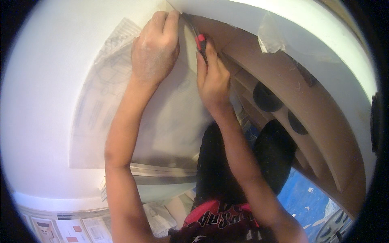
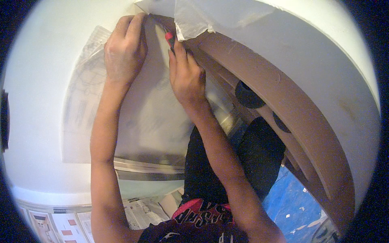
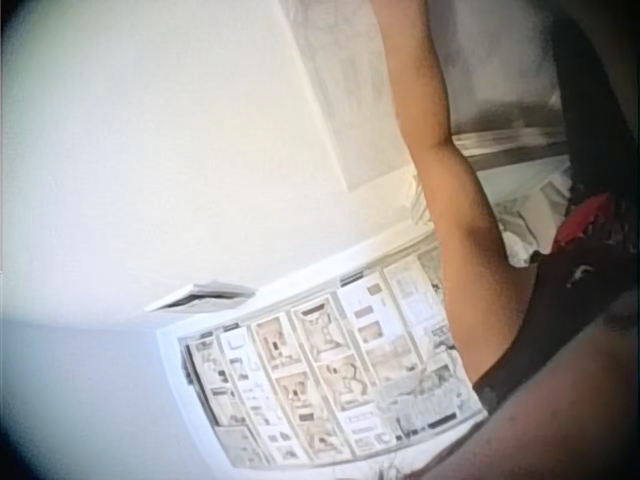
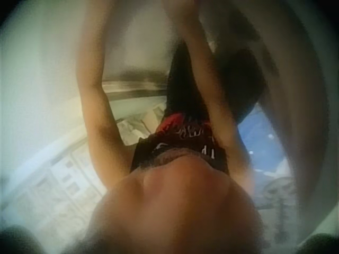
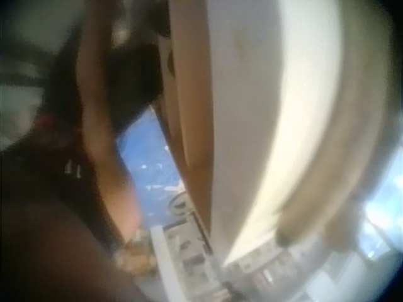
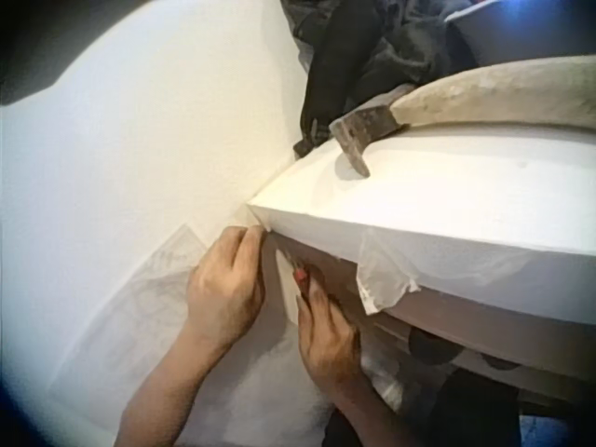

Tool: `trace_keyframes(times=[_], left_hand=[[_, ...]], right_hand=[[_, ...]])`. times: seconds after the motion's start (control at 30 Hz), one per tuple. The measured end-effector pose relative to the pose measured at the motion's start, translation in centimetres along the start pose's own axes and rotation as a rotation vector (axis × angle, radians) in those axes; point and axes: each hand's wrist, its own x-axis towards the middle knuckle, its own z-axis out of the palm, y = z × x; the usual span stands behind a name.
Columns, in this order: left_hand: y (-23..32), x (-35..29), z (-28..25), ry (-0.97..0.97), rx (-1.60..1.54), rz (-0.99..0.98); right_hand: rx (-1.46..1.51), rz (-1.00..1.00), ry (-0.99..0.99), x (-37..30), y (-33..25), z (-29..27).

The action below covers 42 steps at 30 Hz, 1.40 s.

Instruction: The person is installing a white wooden shelf unit against a wall. They use a utility knife to trim a plastic protective film along the edge of the shelf and a hammer to drive nails into the top edge of the unit to secure it.

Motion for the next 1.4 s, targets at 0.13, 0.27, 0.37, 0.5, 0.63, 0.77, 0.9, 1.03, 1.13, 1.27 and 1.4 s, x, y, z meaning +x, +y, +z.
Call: trace_keyframes(times=[0.13, 0.27, 0.37, 0.5, 0.63, 0.77, 0.9, 1.03, 1.13, 1.27, 1.4], left_hand=[[0.2, 0.4, -0.2, 0.011, -0.005, 0.031], [0.0, 0.5, -0.3, 0.035, -0.025, 0.025], [-0.1, 0.1, -0.3, 0.036, -0.037, 0.007], [-0.1, -0.1, -0.4, 0.062, -0.053, 0.000], [-0.1, -0.7, -0.6, 0.025, -0.059, -0.111], [-0.2, -1.2, -0.6, 0.021, -0.103, -0.193], [0.0, 0.0, -0.6, 0.100, -0.144, -0.115], [-0.4, 0.9, -0.1, 0.151, -0.191, -0.030], [0.1, 0.7, -0.4, 0.094, -0.178, -0.120], [-0.1, 0.7, -0.2, 0.133, -0.169, -0.155], [0.2, 1.2, -1.4, 0.052, -0.244, -0.175]], right_hand=[[0.028, 0.053, -0.058, 0.7, 0.7, -0.9], [0.062, 0.139, -0.171, 1.7, 0.3, -1.9], [0.055, 0.159, -0.171, 1.9, -0.5, -2.2], [0.004, 0.010, -0.108, 2.2, -0.3, -1.3], [-0.052, -0.066, -0.073, 1.7, -0.6, -0.5], [-0.038, -0.070, -0.069, 0.7, -0.5, -0.1], [-0.026, -0.021, -0.098, 0.7, -0.5, -1.2], [0.037, 0.010, -0.049, 1.4, -0.5, -1.1], [0.049, 0.126, -0.156, 1.3, -1.3, -1.0], [0.000, 0.132, -0.173, 1.5, -1.5, -0.8], [-0.063, 0.079, -0.183, 2.2, -1.7, -2.0]])
